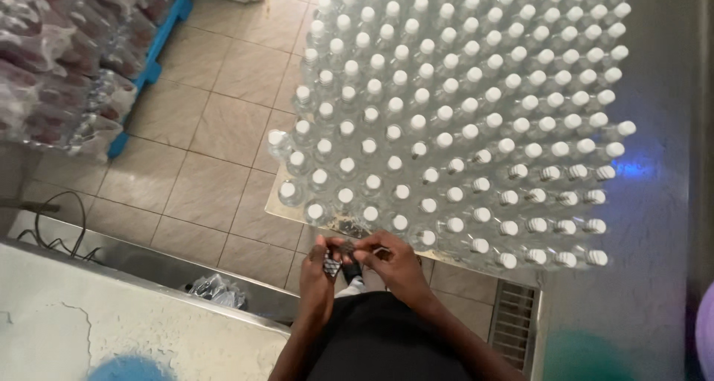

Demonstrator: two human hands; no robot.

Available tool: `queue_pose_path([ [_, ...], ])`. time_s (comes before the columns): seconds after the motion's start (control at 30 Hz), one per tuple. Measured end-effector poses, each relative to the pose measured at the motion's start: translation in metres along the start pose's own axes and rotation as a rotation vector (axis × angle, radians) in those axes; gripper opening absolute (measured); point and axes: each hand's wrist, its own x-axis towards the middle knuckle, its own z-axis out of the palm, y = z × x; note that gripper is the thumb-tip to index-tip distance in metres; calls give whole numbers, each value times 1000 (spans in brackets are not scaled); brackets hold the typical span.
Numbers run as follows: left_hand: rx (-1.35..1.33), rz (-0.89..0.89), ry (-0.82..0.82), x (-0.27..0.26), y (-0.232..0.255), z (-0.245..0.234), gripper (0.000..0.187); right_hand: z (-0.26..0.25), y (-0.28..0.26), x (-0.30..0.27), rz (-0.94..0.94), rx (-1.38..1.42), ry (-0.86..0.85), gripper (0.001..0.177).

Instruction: The person is capping numerous clear plastic bottles with white caps. They pick up each cap and screw it onto the bottle one by one, working systematically across the array of bottles.

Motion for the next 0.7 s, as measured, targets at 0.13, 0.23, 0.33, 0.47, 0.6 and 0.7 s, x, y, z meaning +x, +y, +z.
queue_pose_path([
  [0.13,78,-76,-8,-1,2,10,49,0,-5,-2,141,174,7,13],
  [0.23,64,-245,-25,-7,15,24,55,-2,-3,-2,94,274,25,20],
  [0.33,175,-237,-73,-13,29,35,57,-7,-4,0,77,286,119,25],
  [0.47,435,-95,-208,-9,35,33,33,-15,-20,0,108,88,187,22],
  [0.6,493,-53,-218,-1,32,27,23,-20,-22,-2,18,-55,208,20],
  [0.7,396,-155,-280,-10,53,39,25,-24,-26,-3,26,-112,195,14],
])
